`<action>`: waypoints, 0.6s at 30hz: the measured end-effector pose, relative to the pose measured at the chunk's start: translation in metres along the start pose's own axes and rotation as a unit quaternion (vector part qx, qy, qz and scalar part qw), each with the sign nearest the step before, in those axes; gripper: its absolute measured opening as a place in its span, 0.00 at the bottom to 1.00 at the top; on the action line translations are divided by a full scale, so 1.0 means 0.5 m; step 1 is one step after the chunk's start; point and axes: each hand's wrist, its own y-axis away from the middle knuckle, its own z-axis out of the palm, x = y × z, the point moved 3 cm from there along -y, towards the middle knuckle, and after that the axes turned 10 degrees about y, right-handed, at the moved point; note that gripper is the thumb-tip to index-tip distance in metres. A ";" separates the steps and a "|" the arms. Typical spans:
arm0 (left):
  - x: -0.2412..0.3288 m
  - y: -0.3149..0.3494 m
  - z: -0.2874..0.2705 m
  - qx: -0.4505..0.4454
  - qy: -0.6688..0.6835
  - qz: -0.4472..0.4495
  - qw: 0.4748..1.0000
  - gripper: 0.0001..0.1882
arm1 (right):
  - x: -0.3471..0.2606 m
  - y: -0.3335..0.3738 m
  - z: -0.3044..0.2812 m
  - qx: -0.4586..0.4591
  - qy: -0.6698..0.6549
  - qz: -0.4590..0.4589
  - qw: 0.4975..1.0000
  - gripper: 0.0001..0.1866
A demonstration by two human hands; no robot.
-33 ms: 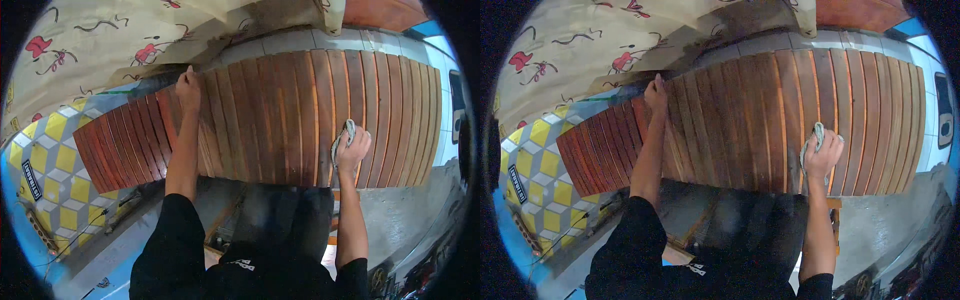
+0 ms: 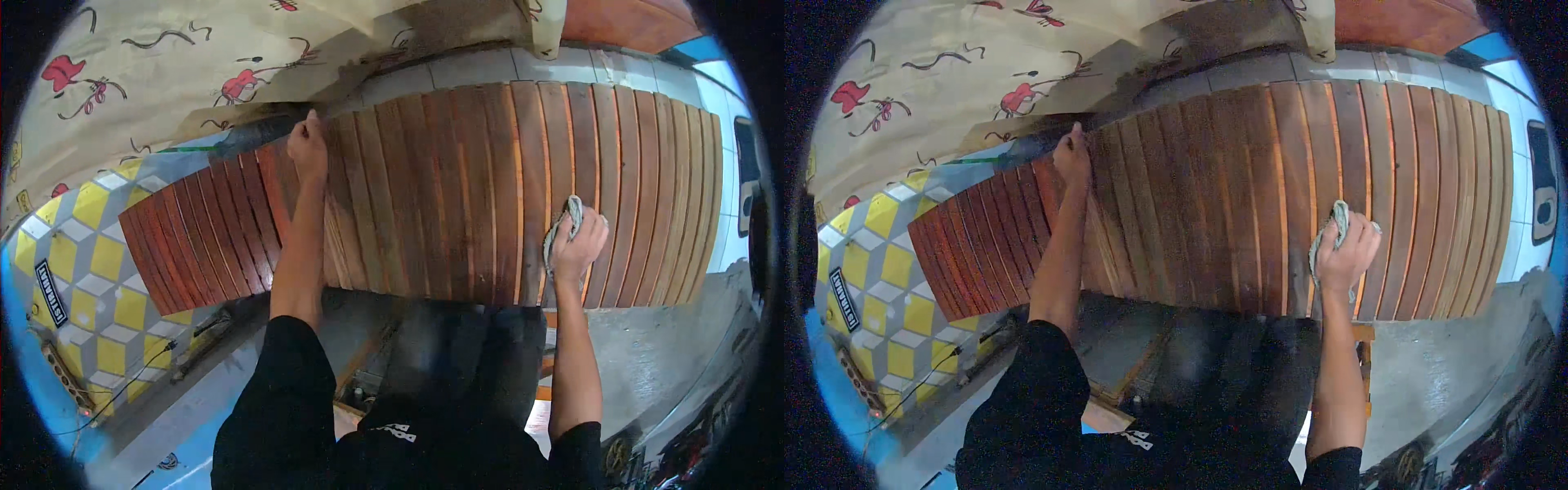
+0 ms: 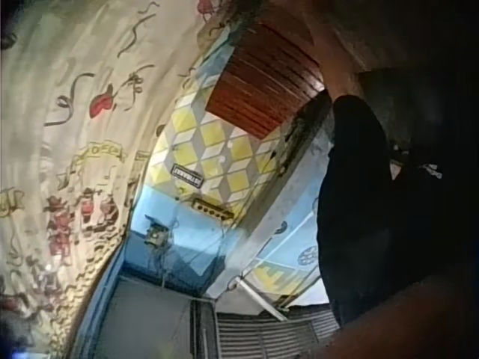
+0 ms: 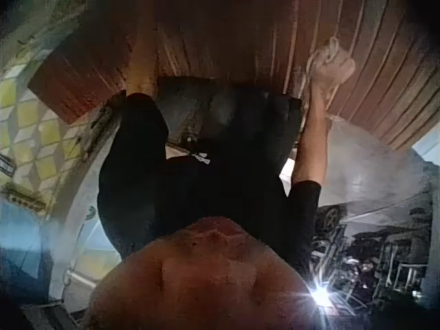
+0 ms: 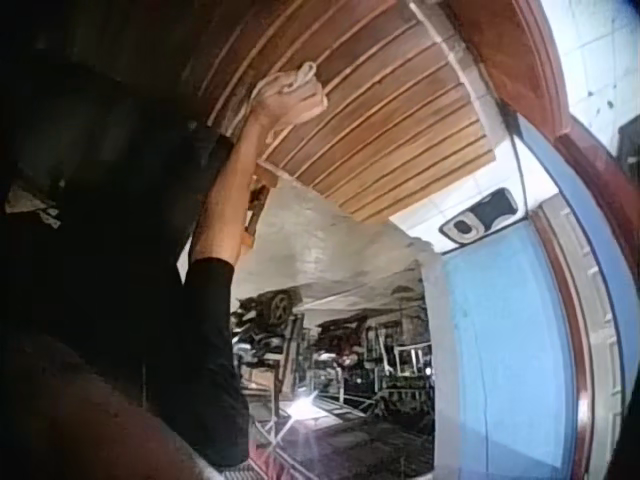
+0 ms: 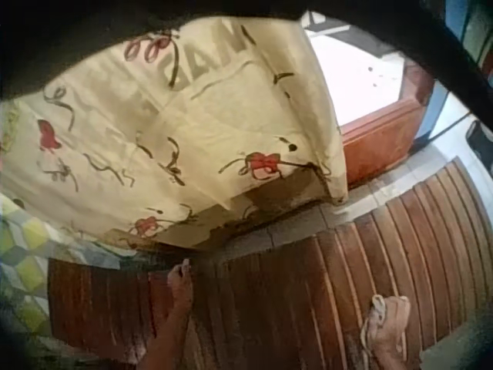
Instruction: The person wipes a curved wooden slatted surface with a cloth, moving methodically along the slats. The person uses one hand to stabilize the surface while the other hand scrubs with the cloth.
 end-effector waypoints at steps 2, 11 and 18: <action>-0.043 -0.010 -0.023 -0.017 -0.014 0.063 0.998 0.19 | -0.014 -0.004 0.003 -0.005 -0.003 0.001 1.000 0.15; -0.084 0.015 0.035 -0.001 0.001 0.181 0.984 0.14 | -0.005 -0.003 0.008 0.002 0.035 -0.018 0.999 0.14; -0.131 -0.021 0.046 0.093 0.048 0.209 0.972 0.11 | -0.013 -0.004 0.018 0.004 0.038 -0.030 0.999 0.15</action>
